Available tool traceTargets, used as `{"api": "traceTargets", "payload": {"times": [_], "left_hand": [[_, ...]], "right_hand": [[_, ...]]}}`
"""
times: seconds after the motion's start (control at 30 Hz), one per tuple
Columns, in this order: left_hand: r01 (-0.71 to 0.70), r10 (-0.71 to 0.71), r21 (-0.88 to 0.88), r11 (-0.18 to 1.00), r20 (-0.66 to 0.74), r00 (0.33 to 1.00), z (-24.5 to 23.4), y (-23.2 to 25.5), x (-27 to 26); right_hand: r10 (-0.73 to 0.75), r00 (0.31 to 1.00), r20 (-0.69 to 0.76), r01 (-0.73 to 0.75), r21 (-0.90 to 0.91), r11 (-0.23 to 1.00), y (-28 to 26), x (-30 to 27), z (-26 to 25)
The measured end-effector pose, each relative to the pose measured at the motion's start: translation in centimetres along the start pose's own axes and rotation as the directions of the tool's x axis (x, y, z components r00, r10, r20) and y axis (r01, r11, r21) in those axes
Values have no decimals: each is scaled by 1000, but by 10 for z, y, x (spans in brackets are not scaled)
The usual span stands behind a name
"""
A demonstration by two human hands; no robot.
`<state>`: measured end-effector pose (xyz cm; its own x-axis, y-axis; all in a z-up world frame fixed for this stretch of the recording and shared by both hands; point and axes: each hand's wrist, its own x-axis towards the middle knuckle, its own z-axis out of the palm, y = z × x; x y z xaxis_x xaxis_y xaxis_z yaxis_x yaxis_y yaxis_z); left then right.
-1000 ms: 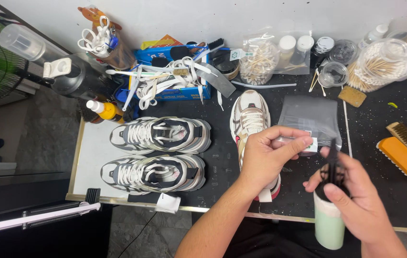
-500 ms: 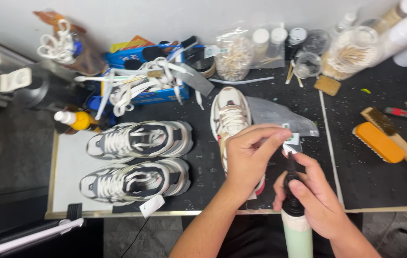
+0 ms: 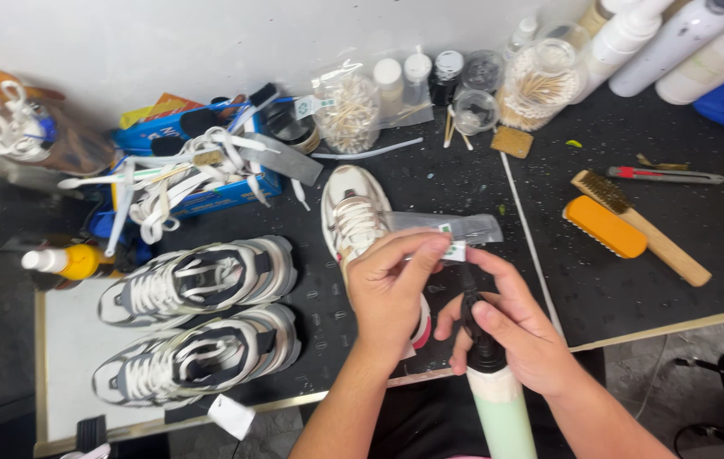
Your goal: The person cleans a pair of grey and white sneakers and a single white and pink sneaker on a cluttered workbench. They use a green spray bottle to apply liquid into a small plastic bag, then insert the bag into the shoe's interior to clean the lining. The person also uses a brush and wipes the exterior of the shoes with a cloth.
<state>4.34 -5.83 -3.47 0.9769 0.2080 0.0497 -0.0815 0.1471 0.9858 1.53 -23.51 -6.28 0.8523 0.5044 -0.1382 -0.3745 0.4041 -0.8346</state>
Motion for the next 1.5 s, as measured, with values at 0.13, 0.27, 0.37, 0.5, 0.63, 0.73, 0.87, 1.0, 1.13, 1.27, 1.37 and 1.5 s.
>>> {"api": "traceTargets", "payload": {"times": [0.13, 0.27, 0.37, 0.5, 0.63, 0.73, 0.87, 1.0, 1.13, 1.27, 1.37, 1.5], "left_hand": [[40, -40, -12, 999, 12, 999, 3, -7, 1], [-97, 94, 18, 995, 122, 988, 3, -7, -1], [-47, 46, 2, 999, 164, 985, 5, -7, -3], [80, -85, 34, 996, 159, 984, 7, -7, -6], [243, -265, 123, 962, 218, 939, 9, -6, -8], [353, -382, 156, 923, 243, 891, 11, -4, -12], [419, -477, 253, 872, 247, 844, 14, -2, -15], [344, -395, 209, 915, 294, 871, 16, -4, -15], [335, -396, 229, 914, 319, 861, 14, -5, -13], [373, -403, 154, 915, 362, 840, 12, -1, -14], [376, -429, 210, 903, 355, 831, 16, 5, -15], [352, -423, 250, 902, 344, 839, 18, 8, -19]], "right_hand": [[63, 998, -26, -63, -4, 998, -1, 0, -3], [67, 997, -33, -66, 35, 997, -1, -4, -8], [63, 997, -39, -61, 56, 997, 2, -8, -13], [33, 999, -41, -31, 61, 998, 10, -18, -14], [-8, 999, -49, 13, 118, 993, 26, -29, -13], [14, 997, -70, -4, 139, 990, 33, -34, -17], [-69, 994, -81, 77, 97, 992, 41, -37, -24], [-36, 994, -100, 45, 91, 995, 38, -38, -19], [-8, 996, -92, 18, 108, 994, 31, -38, -13], [-128, 989, -71, 131, 30, 991, 33, -41, -13], [-217, 966, -142, 222, 23, 975, 34, -39, -18], [-243, 907, -344, 210, -132, 969, 34, -28, -24]]}}
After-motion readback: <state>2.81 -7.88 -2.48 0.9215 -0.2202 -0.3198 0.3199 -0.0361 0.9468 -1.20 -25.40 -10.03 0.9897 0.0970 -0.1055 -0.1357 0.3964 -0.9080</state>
